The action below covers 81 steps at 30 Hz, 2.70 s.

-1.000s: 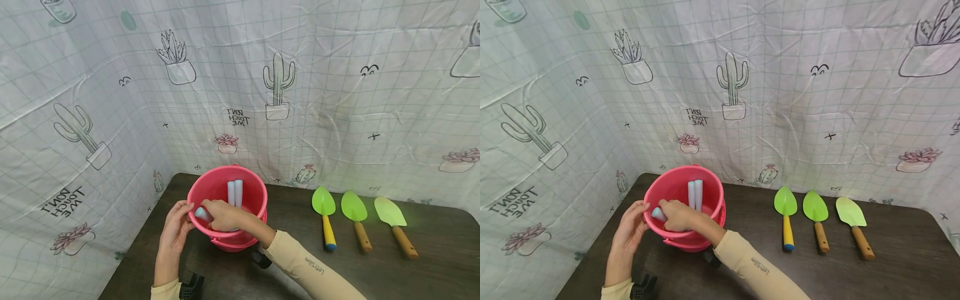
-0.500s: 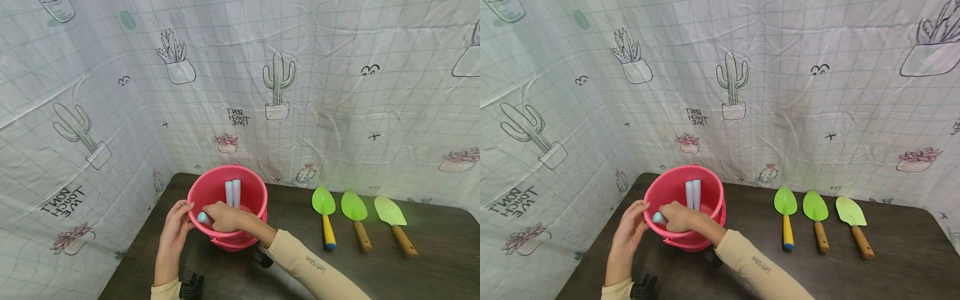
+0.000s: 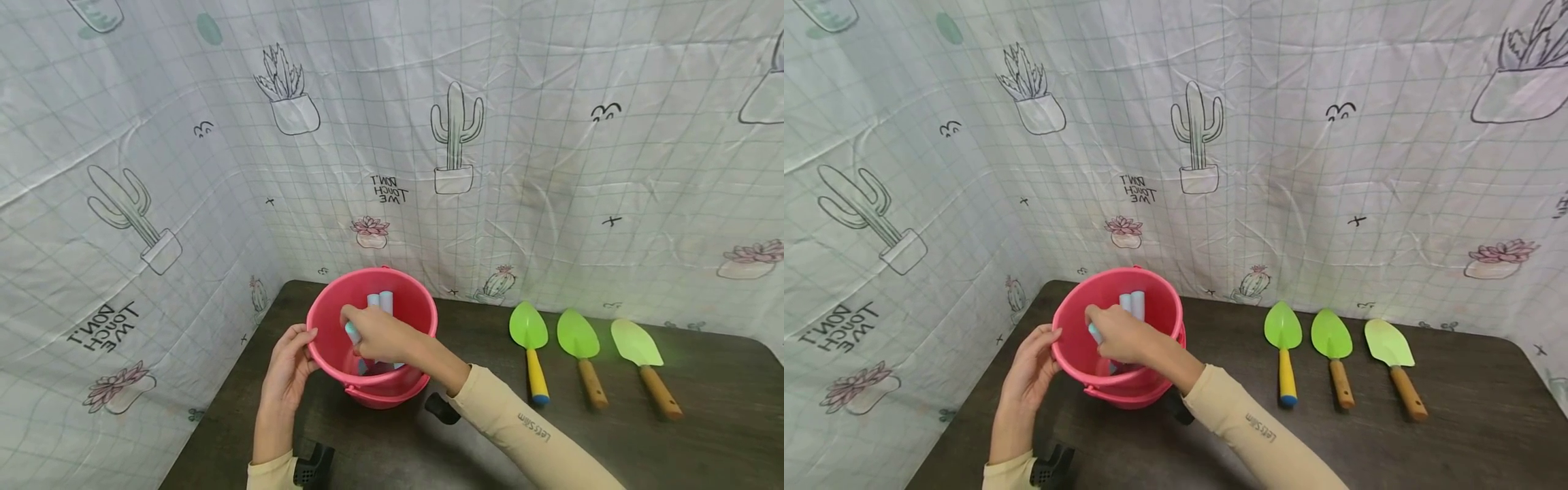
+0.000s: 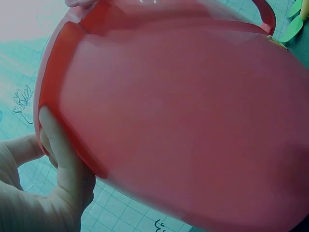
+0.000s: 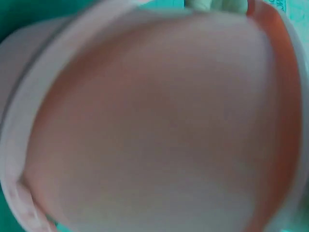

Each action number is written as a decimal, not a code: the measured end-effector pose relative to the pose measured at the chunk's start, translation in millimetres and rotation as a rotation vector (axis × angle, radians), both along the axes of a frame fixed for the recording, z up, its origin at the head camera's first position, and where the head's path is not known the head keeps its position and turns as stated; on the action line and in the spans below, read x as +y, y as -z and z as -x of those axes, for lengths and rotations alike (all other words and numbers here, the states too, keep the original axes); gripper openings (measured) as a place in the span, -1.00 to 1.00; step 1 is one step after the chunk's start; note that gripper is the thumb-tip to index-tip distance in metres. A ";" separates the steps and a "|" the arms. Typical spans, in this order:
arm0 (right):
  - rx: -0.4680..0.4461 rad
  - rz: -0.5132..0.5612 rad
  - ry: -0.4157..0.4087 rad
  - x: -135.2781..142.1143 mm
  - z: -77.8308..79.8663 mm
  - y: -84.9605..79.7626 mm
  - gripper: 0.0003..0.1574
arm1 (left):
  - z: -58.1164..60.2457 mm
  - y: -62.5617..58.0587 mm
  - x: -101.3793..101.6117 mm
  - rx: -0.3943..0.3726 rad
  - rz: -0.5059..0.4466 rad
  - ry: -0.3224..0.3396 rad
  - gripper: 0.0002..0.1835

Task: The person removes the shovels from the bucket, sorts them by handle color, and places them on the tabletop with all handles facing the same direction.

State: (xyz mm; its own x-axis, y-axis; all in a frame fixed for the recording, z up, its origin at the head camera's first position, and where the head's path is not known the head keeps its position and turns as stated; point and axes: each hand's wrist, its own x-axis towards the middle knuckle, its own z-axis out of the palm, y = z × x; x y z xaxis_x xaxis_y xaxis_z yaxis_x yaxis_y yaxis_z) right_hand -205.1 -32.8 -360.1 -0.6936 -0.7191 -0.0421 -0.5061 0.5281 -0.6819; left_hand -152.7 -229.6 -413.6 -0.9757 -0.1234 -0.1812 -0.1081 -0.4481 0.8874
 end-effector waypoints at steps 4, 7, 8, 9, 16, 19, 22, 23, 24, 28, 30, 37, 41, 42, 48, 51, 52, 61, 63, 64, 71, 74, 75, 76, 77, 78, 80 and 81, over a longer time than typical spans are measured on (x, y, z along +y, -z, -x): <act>0.038 -0.066 0.019 11.8 4.3 -8.5 -0.60 | 0.1 -0.6 -0.3 0.009 -0.006 -0.009 -0.95; 0.036 -0.092 0.026 20.4 6.5 -14.7 -0.71 | 0.7 -1.4 -0.6 0.011 -0.010 -0.011 -0.94; 0.033 -0.105 0.030 22.9 7.2 -16.4 -0.73 | 0.9 -1.7 -0.7 0.009 -0.013 -0.010 -0.94; 0.041 -0.122 0.033 25.0 8.0 -18.1 -0.75 | 1.0 -2.1 -0.8 0.008 -0.014 -0.008 -0.94; 0.069 -0.318 0.054 29.1 10.8 -23.0 -0.74 | 1.3 -2.4 -0.5 -0.001 -0.015 -0.009 -0.95; 0.090 -0.410 0.064 25.2 8.2 -22.1 -0.78 | 0.9 -1.8 -0.3 -0.004 -0.017 -0.008 -0.95; 0.142 -0.499 0.066 20.5 4.2 -20.9 -0.74 | 0.1 -0.6 0.1 -0.004 -0.021 -0.005 -0.95; 0.165 -0.533 0.062 18.6 3.0 -20.3 -0.72 | 0.1 0.0 0.3 -0.003 -0.023 -0.007 -0.95; 0.188 -0.568 0.057 16.9 1.9 -19.8 -0.70 | 0.1 0.4 0.7 -0.004 -0.025 -0.009 -0.95; 0.233 -0.676 0.058 11.8 0.4 -15.7 -0.62 | 0.2 0.9 1.8 -0.005 -0.024 -0.011 -0.96; 0.255 -0.706 0.056 10.5 -0.2 -13.8 -0.60 | 0.3 0.4 2.3 -0.008 -0.018 -0.012 -0.97; 0.291 -0.765 0.045 5.3 -2.6 -7.9 -0.67 | 0.6 -0.1 2.0 -0.015 -0.006 -0.013 -0.95; 0.271 -0.757 0.046 4.2 -3.8 -6.0 -0.63 | -0.1 0.7 1.2 -0.011 -0.016 -0.011 -0.94; 0.253 -0.743 0.048 4.7 -3.7 -6.7 -0.63 | -0.3 1.1 1.1 -0.011 -0.018 -0.012 -0.94; 0.117 -0.615 0.067 15.6 1.9 -21.1 -0.70 | 0.4 2.5 1.2 -0.012 -0.013 -0.013 -0.94; 0.097 -0.522 0.062 25.1 5.6 -31.8 -0.83 | 0.8 1.8 0.9 -0.008 -0.006 -0.013 -0.94; 0.094 -0.483 0.057 29.0 6.7 -34.9 -0.79 | 0.9 1.7 1.0 -0.008 -0.006 -0.012 -0.95; 0.121 -0.176 0.028 56.1 17.8 -46.0 -0.72 | 1.2 1.1 0.5 -0.016 0.012 -0.015 -0.95; 0.102 -0.135 0.055 59.8 19.5 -46.3 -0.85 | 1.1 1.5 0.5 -0.018 0.010 -0.014 -0.95; 0.095 -0.110 0.073 61.5 20.3 -45.8 -0.91 | 0.9 1.5 0.6 -0.018 0.011 -0.013 -0.96; 0.034 0.097 0.229 71.3 23.5 -34.9 -0.86 | -0.3 1.9 0.8 0.001 0.011 -0.012 -0.94; -0.067 0.223 0.328 74.6 24.3 -28.6 -0.81 | -1.3 2.5 0.9 0.003 0.010 -0.013 -0.95; -0.114 0.273 0.362 75.8 24.4 -27.0 -0.79 | -1.6 2.8 1.1 0.003 0.009 -0.015 -0.95; -0.167 0.325 0.390 77.2 24.5 -25.9 -0.76 | -1.8 3.0 1.1 0.000 0.008 -0.018 -0.95; -0.221 0.376 0.412 78.9 24.6 -25.0 -0.73 | -2.1 2.9 1.3 -0.005 0.005 -0.021 -0.96; -0.284 0.429 0.429 80.9 24.7 -24.6 -0.70 | -2.2 3.0 1.4 -0.004 0.007 -0.021 -0.96; -0.415 0.529 0.457 85.1 24.9 -25.4 -0.63 | -2.1 2.6 1.6 -0.007 0.000 -0.021 -0.99; -0.484 0.579 0.461 87.3 25.2 -25.9 -0.60 | -1.7 2.4 1.6 -0.007 -0.003 -0.020 -0.99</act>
State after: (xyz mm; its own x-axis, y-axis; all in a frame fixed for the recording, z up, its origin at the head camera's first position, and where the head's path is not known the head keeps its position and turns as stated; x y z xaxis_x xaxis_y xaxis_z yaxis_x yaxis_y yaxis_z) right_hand -230.3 54.5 -334.1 -0.9203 -0.3715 -0.1224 0.0857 0.1137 -0.9898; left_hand -151.0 -228.1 -416.0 -0.9718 -0.1421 -0.1884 -0.1055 -0.4525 0.8855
